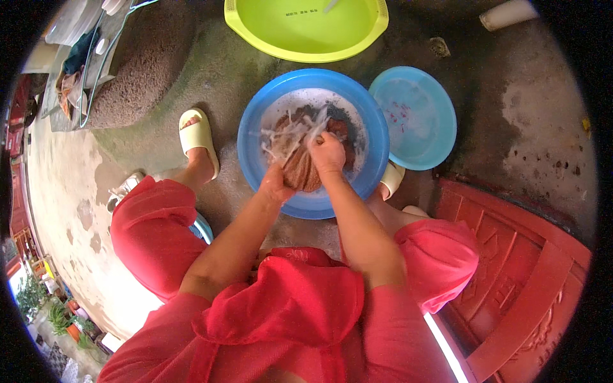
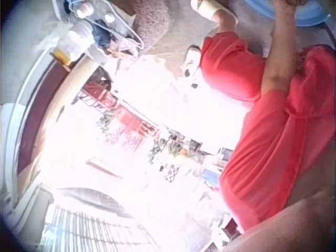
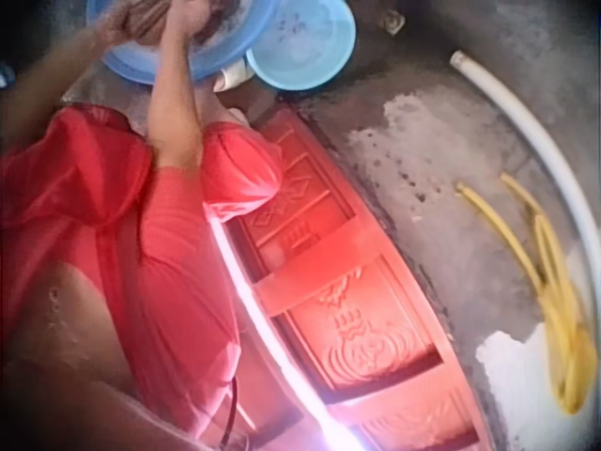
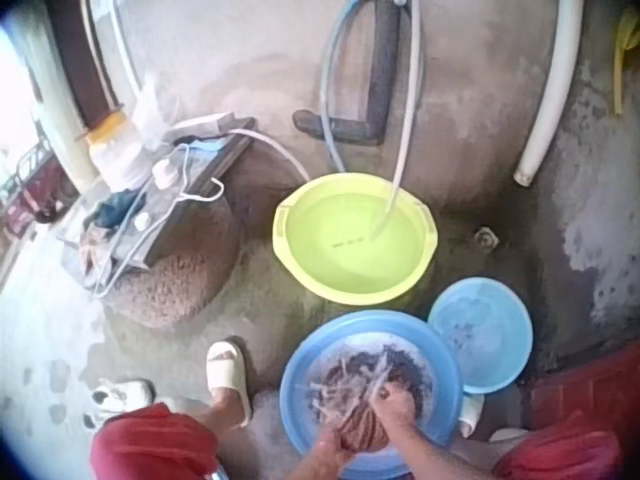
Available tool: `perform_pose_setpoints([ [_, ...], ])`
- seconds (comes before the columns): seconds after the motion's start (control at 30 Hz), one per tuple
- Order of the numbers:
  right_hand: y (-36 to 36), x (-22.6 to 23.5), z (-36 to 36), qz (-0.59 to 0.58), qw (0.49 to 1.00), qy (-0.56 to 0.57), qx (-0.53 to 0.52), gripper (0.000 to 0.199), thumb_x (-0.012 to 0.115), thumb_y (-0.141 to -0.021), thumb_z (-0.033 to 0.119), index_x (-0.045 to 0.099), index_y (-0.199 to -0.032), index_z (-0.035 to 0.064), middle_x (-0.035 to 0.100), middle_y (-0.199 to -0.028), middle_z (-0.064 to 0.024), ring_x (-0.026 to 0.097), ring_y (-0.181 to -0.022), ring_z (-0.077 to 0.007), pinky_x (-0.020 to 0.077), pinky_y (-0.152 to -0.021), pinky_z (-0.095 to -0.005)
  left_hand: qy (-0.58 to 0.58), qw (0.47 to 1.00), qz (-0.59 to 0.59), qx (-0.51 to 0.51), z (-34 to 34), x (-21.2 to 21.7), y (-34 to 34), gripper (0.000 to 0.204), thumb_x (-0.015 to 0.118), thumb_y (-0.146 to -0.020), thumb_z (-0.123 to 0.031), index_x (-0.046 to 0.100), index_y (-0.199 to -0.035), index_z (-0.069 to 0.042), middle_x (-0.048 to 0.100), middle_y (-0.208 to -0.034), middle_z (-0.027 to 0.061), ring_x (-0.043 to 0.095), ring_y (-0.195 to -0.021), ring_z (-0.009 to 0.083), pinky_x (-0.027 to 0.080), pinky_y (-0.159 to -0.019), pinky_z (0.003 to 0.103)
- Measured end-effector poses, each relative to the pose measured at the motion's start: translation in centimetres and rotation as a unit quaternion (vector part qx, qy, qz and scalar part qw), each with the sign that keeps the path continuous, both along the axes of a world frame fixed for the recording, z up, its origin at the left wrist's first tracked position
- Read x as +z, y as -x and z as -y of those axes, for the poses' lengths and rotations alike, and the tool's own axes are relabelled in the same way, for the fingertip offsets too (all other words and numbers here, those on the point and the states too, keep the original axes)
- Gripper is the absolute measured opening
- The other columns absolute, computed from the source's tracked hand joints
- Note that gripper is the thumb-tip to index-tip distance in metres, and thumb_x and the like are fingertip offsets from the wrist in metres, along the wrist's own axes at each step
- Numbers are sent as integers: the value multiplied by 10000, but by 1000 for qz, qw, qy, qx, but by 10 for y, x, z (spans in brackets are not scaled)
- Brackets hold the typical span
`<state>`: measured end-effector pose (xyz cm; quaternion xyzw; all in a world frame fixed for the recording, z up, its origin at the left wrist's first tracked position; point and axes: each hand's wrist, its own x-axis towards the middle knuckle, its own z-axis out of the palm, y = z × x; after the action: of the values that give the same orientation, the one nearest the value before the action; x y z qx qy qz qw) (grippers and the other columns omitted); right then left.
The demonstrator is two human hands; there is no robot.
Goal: The person washes clothes in a blue basin, pouring detergent from a white bottle and scrubbing a garment by hand in soapy water.
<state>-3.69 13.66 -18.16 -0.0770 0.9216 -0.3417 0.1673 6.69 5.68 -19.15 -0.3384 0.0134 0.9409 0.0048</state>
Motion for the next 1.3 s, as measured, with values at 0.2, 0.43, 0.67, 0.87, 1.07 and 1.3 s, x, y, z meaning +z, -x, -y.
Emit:
perform_pose_setpoints([
  [0.2,-82,54,28,-54,969,136,202,133,606,-652,220,552,-651,99,539,-735,-112,548,-686,-318,446,-601,-407,-31,961,-271,43,8,-70,-25,366,384,-884,-259,481,-1172,-56,544,-1123,109,531,-1006,231,449,-856,360],
  [0.43,-5,-7,-3,14,1000,-2,11,197,586,-705,241,572,-731,47,574,-731,-160,559,-721,-348,448,-641,-397,30,986,158,-32,-11,16,13,332,358,-891,-239,488,-1143,-66,518,-1172,95,523,-1015,223,437,-857,366],
  [0.67,-82,36,19,-2,975,148,166,208,616,-669,270,563,-694,70,576,-748,-128,561,-722,-341,445,-614,-437,97,943,-316,21,9,-46,-17,368,429,-874,-249,482,-1140,0,579,-1047,115,567,-946,255,478,-793,390],
  [0.87,9,-23,-11,-19,985,-137,101,194,548,-799,242,581,-877,68,601,-846,-179,567,-794,-354,452,-692,-422,82,993,78,-43,-15,0,4,396,402,-900,-318,473,-1192,-60,521,-1189,75,500,-1082,231,377,-941,407],
  [1.07,15,17,-15,-76,966,226,97,130,577,-706,57,570,-833,83,552,-886,-145,524,-865,-328,419,-754,-376,-27,964,200,-175,7,61,19,605,360,-892,-481,284,-1345,-87,342,-1351,129,315,-1252,276,247,-1040,400],
  [1.3,-69,92,-3,-85,857,215,460,121,608,-644,42,564,-741,99,486,-793,-55,509,-787,-255,428,-685,-344,-101,980,-155,-73,14,40,-2,611,260,-909,-500,303,-1342,-72,354,-1350,135,343,-1239,292,272,-1032,405],
])
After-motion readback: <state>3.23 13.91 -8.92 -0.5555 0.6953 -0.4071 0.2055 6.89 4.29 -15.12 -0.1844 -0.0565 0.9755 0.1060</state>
